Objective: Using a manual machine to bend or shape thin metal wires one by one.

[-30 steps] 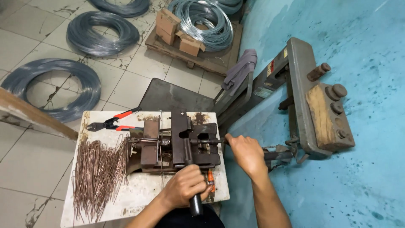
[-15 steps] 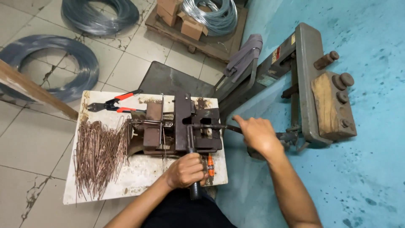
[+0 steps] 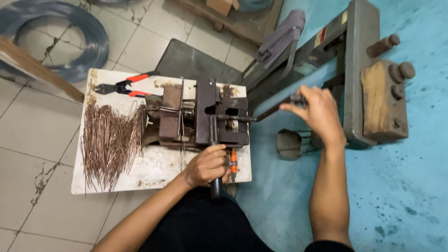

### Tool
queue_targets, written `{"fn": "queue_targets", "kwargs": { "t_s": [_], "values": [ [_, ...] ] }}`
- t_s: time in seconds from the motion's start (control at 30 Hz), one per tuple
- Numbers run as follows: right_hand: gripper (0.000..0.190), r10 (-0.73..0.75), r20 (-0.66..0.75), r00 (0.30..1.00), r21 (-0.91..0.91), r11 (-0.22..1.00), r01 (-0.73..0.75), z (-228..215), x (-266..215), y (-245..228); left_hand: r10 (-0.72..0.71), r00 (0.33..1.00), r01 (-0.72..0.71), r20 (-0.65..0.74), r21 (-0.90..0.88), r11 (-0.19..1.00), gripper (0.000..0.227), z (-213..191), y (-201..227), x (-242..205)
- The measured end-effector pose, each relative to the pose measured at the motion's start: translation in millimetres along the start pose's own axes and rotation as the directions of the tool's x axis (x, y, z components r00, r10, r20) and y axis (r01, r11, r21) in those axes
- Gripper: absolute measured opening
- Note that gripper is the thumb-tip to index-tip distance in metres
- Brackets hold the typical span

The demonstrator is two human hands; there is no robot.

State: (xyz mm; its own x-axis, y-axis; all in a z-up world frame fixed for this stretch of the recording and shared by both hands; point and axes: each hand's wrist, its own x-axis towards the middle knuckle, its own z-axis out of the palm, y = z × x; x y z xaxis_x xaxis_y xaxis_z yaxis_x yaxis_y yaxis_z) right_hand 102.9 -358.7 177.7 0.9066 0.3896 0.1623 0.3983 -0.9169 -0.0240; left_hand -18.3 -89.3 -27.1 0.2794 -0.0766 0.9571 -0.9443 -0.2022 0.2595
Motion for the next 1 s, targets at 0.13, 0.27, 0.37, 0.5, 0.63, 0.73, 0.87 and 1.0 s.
{"fn": "queue_targets", "kwargs": {
  "t_s": [0.13,0.27,0.37,0.5,0.63,0.73,0.87,1.0],
  "values": [
    [0.052,-0.061,-0.061,0.996,0.165,0.984,0.070,39,36,34,-0.002,1.000,0.002,-0.005,0.003,1.000,0.022,1,3,0],
    [0.038,-0.088,-0.051,0.995,0.235,0.967,0.097,91,74,60,0.001,1.000,-0.001,-0.008,0.011,1.000,0.022,-4,5,11],
    [0.022,-0.083,-0.007,0.997,0.302,0.950,0.081,148,95,84,-0.003,1.000,0.003,-0.008,0.013,1.000,0.024,-1,5,4],
    [0.031,-0.039,0.057,0.998,0.314,0.949,0.019,267,108,120,0.000,1.000,-0.001,0.012,0.034,0.999,0.027,0,3,-1],
    [0.047,0.058,0.217,0.975,0.250,0.962,-0.113,293,55,65,0.023,1.000,-0.023,0.020,0.032,0.999,0.027,3,-2,-13],
    [0.043,0.058,0.383,0.922,0.091,0.991,-0.100,303,-17,12,0.018,0.999,-0.018,0.034,0.013,1.000,0.032,7,-4,-26],
    [0.041,0.075,0.384,0.920,0.097,0.988,-0.121,359,-117,30,0.021,0.999,-0.021,0.029,0.009,1.000,0.031,-1,-1,-5],
    [0.027,0.064,0.416,0.907,0.266,0.945,-0.189,219,-154,-45,-0.004,0.983,0.013,0.185,-0.049,0.999,0.025,-22,8,26]
  ]
}}
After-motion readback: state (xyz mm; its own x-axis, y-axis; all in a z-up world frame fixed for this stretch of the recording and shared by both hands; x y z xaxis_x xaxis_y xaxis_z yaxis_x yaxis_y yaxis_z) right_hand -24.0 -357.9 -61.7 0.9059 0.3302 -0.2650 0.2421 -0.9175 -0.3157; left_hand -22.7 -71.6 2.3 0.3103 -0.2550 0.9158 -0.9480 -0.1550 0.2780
